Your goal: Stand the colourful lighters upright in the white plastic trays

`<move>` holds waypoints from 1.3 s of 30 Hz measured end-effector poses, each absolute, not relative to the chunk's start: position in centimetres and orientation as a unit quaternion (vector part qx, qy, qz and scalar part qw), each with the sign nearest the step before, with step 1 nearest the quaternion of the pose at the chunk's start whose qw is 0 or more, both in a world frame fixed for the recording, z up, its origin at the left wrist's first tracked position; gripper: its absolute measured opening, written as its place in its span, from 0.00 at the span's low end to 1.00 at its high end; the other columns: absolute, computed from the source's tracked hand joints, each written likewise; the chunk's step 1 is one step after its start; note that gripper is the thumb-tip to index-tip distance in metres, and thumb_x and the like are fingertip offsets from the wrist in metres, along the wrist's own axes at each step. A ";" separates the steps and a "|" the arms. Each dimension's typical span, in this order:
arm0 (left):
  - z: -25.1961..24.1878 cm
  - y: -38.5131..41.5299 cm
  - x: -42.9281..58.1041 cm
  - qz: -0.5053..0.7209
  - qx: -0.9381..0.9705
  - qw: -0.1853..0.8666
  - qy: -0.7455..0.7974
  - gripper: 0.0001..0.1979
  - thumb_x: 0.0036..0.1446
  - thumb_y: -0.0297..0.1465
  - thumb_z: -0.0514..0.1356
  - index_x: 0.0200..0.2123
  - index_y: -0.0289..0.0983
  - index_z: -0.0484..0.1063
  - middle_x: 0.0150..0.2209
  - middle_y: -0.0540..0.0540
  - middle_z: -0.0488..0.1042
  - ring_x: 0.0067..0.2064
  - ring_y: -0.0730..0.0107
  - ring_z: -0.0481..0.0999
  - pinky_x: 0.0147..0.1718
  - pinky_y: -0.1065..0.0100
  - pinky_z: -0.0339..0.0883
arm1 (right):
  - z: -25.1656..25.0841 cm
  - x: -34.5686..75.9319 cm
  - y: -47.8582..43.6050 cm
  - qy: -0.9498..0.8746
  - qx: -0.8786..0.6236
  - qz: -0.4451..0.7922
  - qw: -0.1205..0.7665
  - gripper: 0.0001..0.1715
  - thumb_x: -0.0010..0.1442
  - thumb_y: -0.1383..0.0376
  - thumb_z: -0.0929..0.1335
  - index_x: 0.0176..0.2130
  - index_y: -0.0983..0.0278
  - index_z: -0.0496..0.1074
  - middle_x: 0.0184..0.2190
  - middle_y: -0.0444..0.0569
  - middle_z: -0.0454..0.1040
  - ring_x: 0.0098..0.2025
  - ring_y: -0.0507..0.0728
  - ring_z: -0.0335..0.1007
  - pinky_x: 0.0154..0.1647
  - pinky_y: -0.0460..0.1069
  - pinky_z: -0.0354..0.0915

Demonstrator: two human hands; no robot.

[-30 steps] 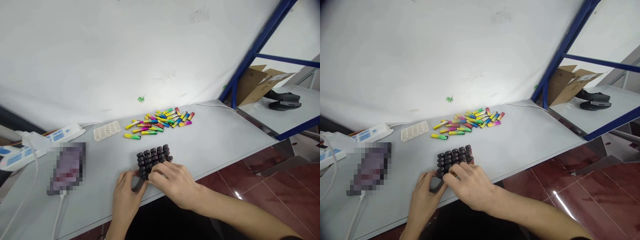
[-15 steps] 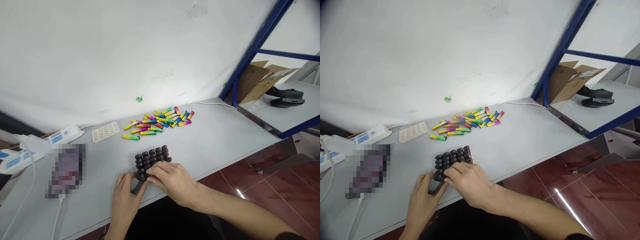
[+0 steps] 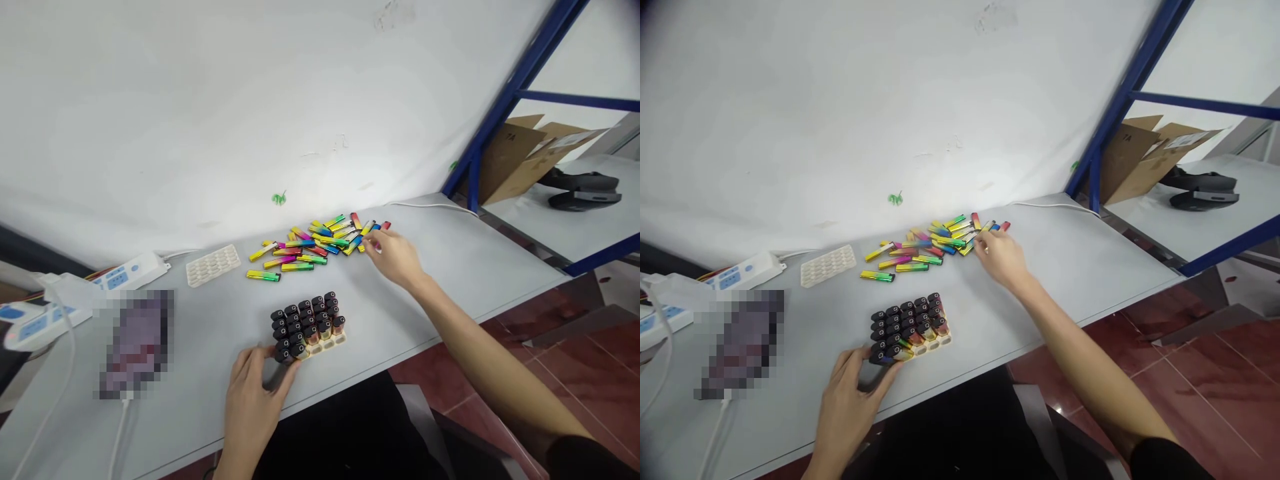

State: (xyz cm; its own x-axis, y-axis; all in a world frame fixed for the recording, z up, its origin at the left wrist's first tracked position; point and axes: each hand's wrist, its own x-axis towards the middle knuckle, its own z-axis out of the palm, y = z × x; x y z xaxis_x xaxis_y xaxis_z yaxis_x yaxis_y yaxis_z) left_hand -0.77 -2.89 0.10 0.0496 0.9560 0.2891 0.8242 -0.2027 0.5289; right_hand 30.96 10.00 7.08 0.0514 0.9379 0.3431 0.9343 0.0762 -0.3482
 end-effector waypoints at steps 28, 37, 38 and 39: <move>-0.1 -2.9 -0.9 0.292 0.715 0.109 0.626 0.19 0.58 0.50 0.61 0.42 0.42 0.70 0.39 0.47 0.74 0.44 0.56 0.76 0.40 0.58 0.71 | 3.9 30.2 15.4 -0.396 -0.456 0.533 0.593 0.26 0.55 0.41 0.70 0.37 0.59 0.65 0.20 0.35 0.58 0.17 0.47 0.51 0.14 0.43 0.51; -0.1 -3.1 -1.0 0.287 0.715 0.095 0.631 0.19 0.58 0.50 0.60 0.43 0.42 0.69 0.39 0.47 0.74 0.43 0.56 0.76 0.38 0.59 0.71 | 2.4 29.8 14.3 -0.363 -0.462 0.570 0.574 0.30 0.59 0.36 0.61 0.37 0.59 0.67 0.17 0.38 0.60 0.16 0.50 0.53 0.13 0.44 0.46; -0.2 -3.1 -1.0 0.288 0.714 0.093 0.631 0.19 0.58 0.51 0.60 0.42 0.42 0.69 0.39 0.47 0.74 0.43 0.56 0.76 0.38 0.59 0.71 | 2.5 29.6 14.1 -0.356 -0.450 0.588 0.570 0.32 0.60 0.35 0.59 0.34 0.59 0.66 0.16 0.37 0.57 0.15 0.49 0.49 0.13 0.43 0.42; -0.2 -3.1 -1.0 0.290 0.714 0.091 0.631 0.19 0.58 0.51 0.60 0.42 0.43 0.69 0.39 0.47 0.74 0.43 0.56 0.76 0.38 0.59 0.71 | 2.7 29.5 14.0 -0.351 -0.440 0.603 0.565 0.34 0.60 0.34 0.58 0.31 0.60 0.65 0.15 0.37 0.53 0.15 0.48 0.45 0.14 0.43 0.40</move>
